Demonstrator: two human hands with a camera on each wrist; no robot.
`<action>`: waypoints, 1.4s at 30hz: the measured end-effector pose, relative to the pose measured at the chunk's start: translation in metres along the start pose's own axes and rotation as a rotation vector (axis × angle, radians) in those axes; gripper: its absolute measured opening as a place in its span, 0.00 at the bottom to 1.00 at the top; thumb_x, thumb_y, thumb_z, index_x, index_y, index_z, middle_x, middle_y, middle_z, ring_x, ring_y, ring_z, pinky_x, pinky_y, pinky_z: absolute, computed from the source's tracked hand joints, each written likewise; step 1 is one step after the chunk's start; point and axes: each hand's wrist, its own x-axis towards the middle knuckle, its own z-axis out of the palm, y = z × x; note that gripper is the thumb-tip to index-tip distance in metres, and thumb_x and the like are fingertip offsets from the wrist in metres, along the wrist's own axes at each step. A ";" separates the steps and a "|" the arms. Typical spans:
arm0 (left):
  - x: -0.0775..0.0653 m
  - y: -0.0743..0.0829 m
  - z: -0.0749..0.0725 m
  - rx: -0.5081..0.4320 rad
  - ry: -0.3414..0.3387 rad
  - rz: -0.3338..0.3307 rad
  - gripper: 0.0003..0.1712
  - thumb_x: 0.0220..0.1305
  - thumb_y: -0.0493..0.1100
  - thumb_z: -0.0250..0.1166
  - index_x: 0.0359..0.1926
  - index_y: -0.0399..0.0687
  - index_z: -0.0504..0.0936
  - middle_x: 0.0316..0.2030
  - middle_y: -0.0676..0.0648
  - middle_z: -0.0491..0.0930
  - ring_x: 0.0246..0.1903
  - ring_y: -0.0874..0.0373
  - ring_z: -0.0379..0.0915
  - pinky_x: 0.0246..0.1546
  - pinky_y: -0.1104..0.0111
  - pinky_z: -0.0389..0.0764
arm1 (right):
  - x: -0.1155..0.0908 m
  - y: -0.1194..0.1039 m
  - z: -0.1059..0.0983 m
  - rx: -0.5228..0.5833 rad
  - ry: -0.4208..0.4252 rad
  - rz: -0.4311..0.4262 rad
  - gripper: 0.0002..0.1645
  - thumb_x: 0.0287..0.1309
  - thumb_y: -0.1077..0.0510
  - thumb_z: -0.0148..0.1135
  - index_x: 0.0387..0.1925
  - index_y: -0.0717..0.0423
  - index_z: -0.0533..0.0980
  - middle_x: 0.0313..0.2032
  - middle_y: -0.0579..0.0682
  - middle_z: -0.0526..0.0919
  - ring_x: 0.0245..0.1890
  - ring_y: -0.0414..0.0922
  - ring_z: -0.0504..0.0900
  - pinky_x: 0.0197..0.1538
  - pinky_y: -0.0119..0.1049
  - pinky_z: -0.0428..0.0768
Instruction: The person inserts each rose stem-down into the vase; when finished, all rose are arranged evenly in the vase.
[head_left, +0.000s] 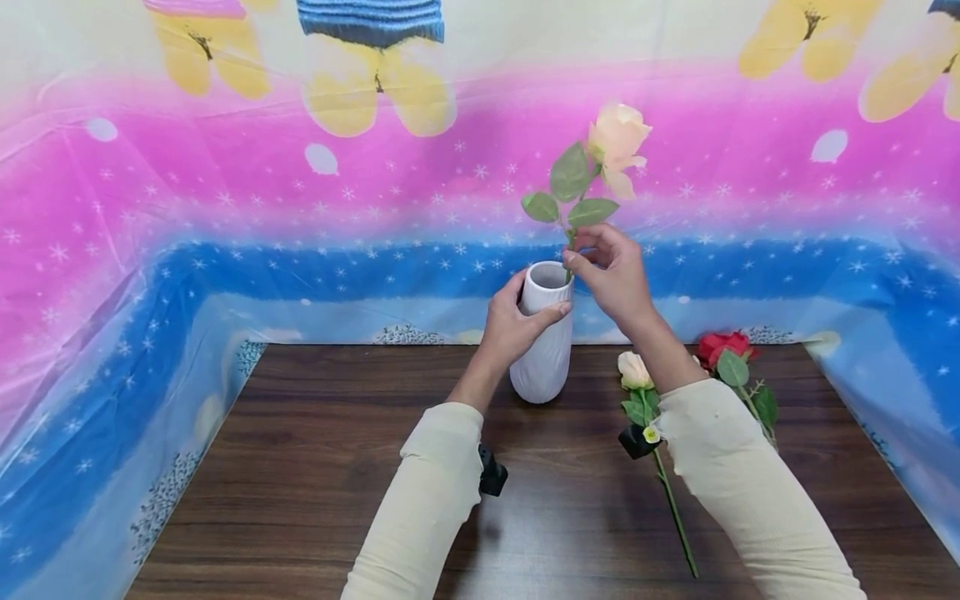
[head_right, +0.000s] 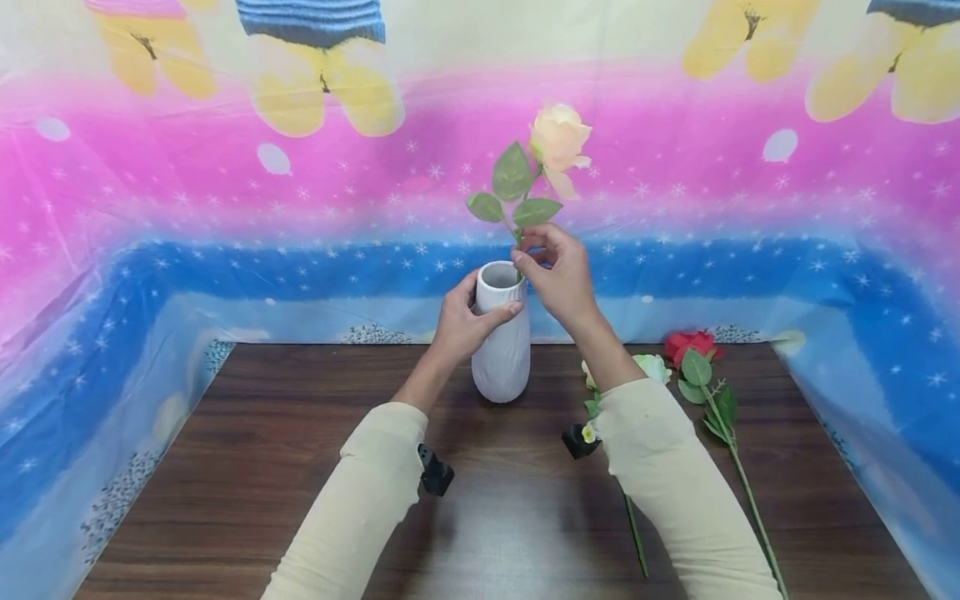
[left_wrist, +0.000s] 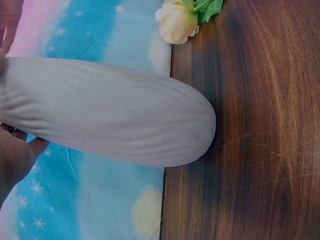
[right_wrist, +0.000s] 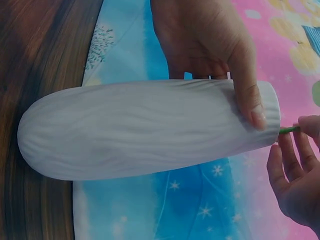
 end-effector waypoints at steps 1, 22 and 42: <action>0.000 0.000 0.000 -0.001 -0.001 0.003 0.40 0.62 0.47 0.74 0.73 0.48 0.68 0.60 0.42 0.80 0.58 0.48 0.80 0.58 0.52 0.82 | 0.000 0.000 0.000 0.000 -0.004 0.008 0.18 0.67 0.64 0.63 0.54 0.70 0.77 0.34 0.30 0.81 0.36 0.30 0.83 0.43 0.26 0.78; 0.000 0.001 0.000 0.037 0.008 -0.023 0.34 0.61 0.50 0.74 0.65 0.46 0.74 0.55 0.42 0.81 0.53 0.48 0.81 0.54 0.54 0.83 | -0.003 -0.001 0.003 0.105 0.063 0.129 0.15 0.66 0.64 0.64 0.50 0.70 0.78 0.32 0.25 0.83 0.39 0.28 0.82 0.46 0.23 0.81; 0.000 0.000 0.000 0.040 0.007 -0.023 0.34 0.62 0.52 0.74 0.64 0.47 0.74 0.55 0.43 0.81 0.53 0.49 0.81 0.55 0.53 0.84 | -0.015 0.008 -0.014 -0.039 0.005 0.006 0.11 0.64 0.68 0.66 0.45 0.74 0.81 0.32 0.24 0.83 0.37 0.25 0.83 0.49 0.23 0.80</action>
